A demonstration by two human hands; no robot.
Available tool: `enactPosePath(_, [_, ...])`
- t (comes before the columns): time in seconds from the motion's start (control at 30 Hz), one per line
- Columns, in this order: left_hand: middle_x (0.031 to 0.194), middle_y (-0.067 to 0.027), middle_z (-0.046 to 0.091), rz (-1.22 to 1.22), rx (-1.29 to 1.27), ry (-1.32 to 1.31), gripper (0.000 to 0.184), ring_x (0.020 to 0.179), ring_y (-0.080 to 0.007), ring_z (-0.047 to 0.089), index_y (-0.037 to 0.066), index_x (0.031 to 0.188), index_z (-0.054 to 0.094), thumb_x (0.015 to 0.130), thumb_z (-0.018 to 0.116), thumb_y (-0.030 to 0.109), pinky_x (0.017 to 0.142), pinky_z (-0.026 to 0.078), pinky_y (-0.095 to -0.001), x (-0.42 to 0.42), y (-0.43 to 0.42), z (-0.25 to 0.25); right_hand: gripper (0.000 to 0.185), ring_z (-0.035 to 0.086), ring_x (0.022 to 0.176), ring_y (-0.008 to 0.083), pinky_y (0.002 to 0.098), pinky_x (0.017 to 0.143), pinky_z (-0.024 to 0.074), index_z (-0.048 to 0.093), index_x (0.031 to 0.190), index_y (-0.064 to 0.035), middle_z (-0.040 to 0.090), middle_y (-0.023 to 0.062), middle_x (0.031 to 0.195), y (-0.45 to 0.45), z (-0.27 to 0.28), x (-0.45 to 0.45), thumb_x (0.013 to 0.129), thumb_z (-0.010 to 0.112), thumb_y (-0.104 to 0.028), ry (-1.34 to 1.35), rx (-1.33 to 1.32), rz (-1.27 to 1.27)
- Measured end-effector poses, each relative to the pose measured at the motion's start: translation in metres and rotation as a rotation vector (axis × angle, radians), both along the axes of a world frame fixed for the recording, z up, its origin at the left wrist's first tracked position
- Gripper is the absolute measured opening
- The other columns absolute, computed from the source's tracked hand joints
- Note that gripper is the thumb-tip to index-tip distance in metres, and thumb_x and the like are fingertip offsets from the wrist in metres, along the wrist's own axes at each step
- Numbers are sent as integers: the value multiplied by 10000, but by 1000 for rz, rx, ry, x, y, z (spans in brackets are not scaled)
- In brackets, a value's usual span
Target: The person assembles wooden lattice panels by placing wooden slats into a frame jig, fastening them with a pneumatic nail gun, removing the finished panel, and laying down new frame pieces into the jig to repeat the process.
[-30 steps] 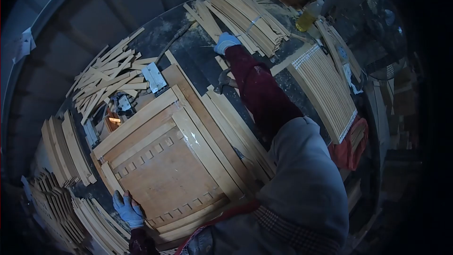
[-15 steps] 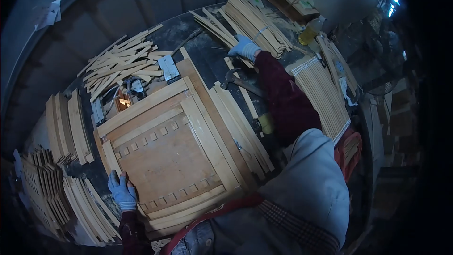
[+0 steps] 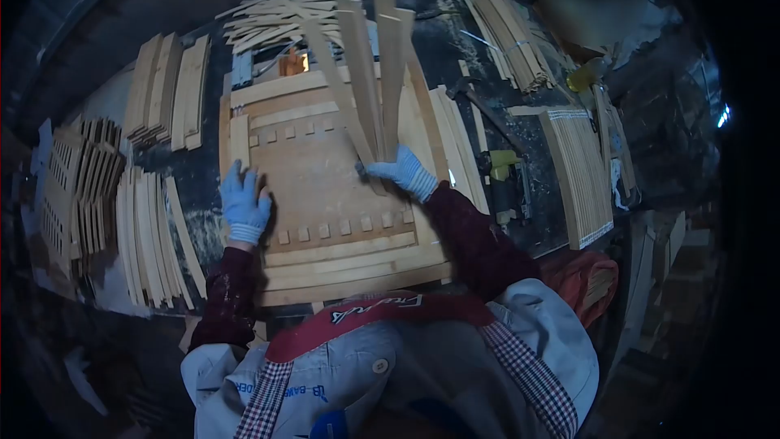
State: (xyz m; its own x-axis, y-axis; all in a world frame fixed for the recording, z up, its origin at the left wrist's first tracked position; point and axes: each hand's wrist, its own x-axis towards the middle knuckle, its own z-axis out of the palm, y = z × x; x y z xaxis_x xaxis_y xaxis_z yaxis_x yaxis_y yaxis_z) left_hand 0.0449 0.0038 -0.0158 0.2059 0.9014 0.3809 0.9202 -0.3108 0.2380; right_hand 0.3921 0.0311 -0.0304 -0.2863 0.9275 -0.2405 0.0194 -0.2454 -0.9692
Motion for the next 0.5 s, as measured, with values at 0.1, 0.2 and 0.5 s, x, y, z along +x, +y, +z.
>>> enactPosePath(0.1, [1199,-205,559,-111,-86,-339,360,1059,-326,573,60,1172,578,851,619,217,892,470,-377,30,-11,17,400,673,839,200,317,755,555,598,1101,51,684,146,972,-17,43,-30,789,727,-165,146,-217,125])
enactPosePath(0.2, [925,-123,619,-105,-520,-987,300,808,-161,583,13,1082,600,899,610,250,718,478,-283,59,-21,30,387,674,771,224,339,704,568,587,1090,41,673,154,934,-36,71,-67,797,721,-175,391,-306,161])
enactPosePath(0.5, [574,-122,549,176,-848,-981,308,550,-213,583,-8,707,557,866,619,249,536,458,-366,23,-20,-37,417,676,793,243,357,687,583,585,1132,7,674,151,924,-93,2,-119,831,713,-252,497,-700,-58])
